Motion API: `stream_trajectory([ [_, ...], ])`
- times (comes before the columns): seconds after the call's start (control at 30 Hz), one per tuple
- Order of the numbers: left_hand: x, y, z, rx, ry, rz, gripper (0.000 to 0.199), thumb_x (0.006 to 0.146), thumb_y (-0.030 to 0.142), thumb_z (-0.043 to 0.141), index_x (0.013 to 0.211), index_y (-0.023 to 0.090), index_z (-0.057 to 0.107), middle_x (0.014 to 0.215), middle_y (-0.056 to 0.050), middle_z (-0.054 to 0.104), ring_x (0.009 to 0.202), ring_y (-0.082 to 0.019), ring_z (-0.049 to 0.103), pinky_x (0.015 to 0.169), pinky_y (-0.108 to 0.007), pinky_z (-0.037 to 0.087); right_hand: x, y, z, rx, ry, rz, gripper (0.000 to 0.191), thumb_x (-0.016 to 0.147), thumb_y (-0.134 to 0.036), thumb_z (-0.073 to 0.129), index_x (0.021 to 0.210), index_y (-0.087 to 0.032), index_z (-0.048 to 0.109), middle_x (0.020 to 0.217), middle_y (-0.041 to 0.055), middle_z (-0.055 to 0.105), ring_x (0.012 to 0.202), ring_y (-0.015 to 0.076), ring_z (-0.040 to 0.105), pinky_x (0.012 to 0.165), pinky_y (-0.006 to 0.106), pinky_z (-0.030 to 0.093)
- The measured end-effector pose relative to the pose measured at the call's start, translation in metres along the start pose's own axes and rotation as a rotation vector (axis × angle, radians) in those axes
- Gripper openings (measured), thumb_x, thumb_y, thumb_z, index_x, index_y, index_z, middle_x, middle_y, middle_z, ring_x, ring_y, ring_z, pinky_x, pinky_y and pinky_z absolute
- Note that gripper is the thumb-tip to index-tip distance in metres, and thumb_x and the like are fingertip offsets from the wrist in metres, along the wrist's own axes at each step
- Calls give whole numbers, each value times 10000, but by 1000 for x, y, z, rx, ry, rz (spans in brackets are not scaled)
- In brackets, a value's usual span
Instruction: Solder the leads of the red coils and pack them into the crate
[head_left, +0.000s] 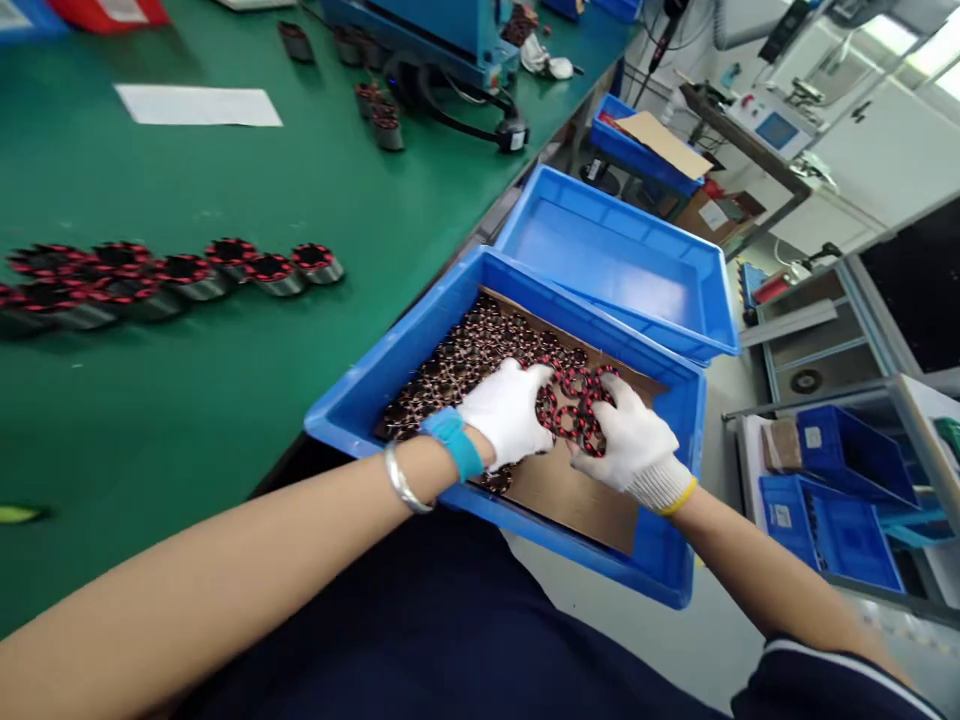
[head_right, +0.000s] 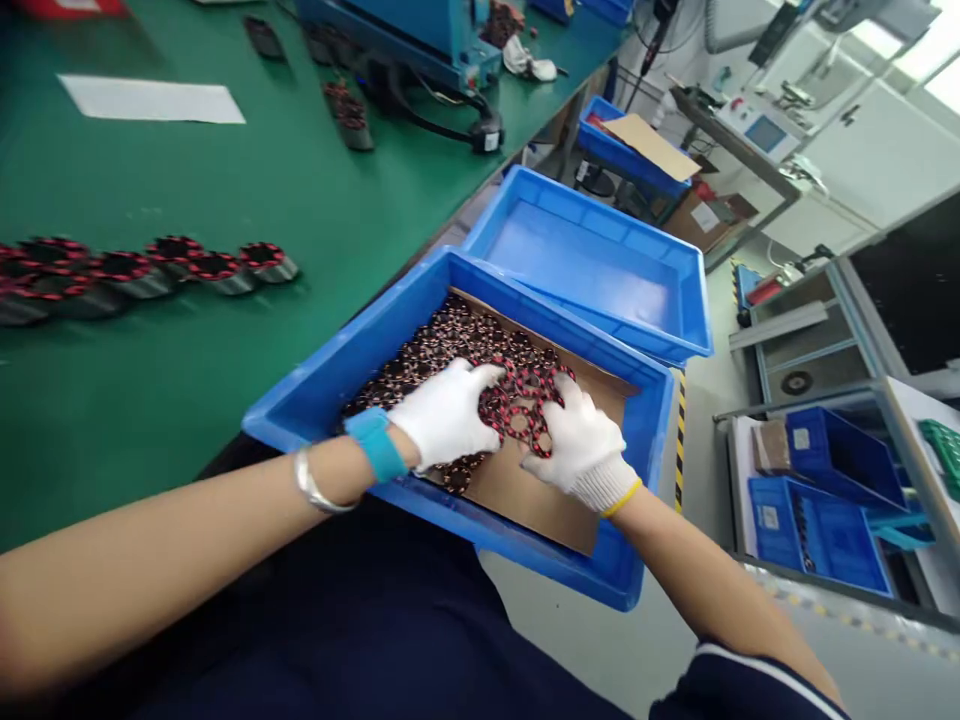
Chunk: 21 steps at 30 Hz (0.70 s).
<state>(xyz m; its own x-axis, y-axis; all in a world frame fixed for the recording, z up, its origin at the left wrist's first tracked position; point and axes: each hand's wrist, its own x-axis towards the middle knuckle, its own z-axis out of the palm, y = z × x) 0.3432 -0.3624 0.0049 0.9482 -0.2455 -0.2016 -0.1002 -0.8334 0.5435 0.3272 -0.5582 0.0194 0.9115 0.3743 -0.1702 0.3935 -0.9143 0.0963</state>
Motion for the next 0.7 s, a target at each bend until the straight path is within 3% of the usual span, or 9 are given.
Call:
stream_trajectory([
  [0.13,24,22,68,-26,-200,55,814,534,410,749,1283,218,498,1082,-113,519,881,-251,635,797,-321,531,-29,31,45,41,-134,101,508,736,-592,553,1066,-208,587,1407,116,361,1101,299,532,823,401,518],
  [0.23,36,28,94,25,-252,87,653,593,390,719,1195,204,550,1074,-125,526,875,-255,637,811,-339,530,-21,36,65,36,-255,154,543,721,-612,562,1089,-214,581,1289,131,438,995,303,591,748,420,531],
  [0.33,40,32,102,55,-276,100,448,703,312,620,1130,185,580,1086,-137,527,896,-254,639,821,-355,529,-7,38,75,17,-393,171,612,679,-612,617,1124,-196,559,1203,145,470,894,298,630,688,427,537],
  [0.47,34,31,99,68,-314,115,565,701,251,618,1248,166,504,1174,-169,499,927,-264,635,812,-364,533,-4,42,73,-7,-514,105,753,593,-659,693,1167,-196,541,1343,177,382,936,312,631,707,426,534],
  [0.57,27,25,94,68,-352,142,555,722,193,585,1270,170,494,1181,-164,520,925,-268,637,807,-366,535,-7,46,55,-23,-588,97,792,553,-661,722,1186,-220,543,1388,165,364,976,323,621,733,425,521],
  [0.63,23,21,90,76,-365,166,487,745,162,545,1232,166,526,1137,-152,554,928,-269,639,816,-366,532,-3,48,39,-13,-550,119,723,634,-681,654,1201,-249,537,1300,133,461,975,315,618,727,413,510],
  [0.7,20,19,86,99,-365,205,436,761,170,532,1196,162,545,1094,-145,576,911,-268,644,804,-363,535,7,47,27,-11,-399,145,571,795,-650,499,1216,-264,523,1185,104,533,970,295,614,724,394,500],
])
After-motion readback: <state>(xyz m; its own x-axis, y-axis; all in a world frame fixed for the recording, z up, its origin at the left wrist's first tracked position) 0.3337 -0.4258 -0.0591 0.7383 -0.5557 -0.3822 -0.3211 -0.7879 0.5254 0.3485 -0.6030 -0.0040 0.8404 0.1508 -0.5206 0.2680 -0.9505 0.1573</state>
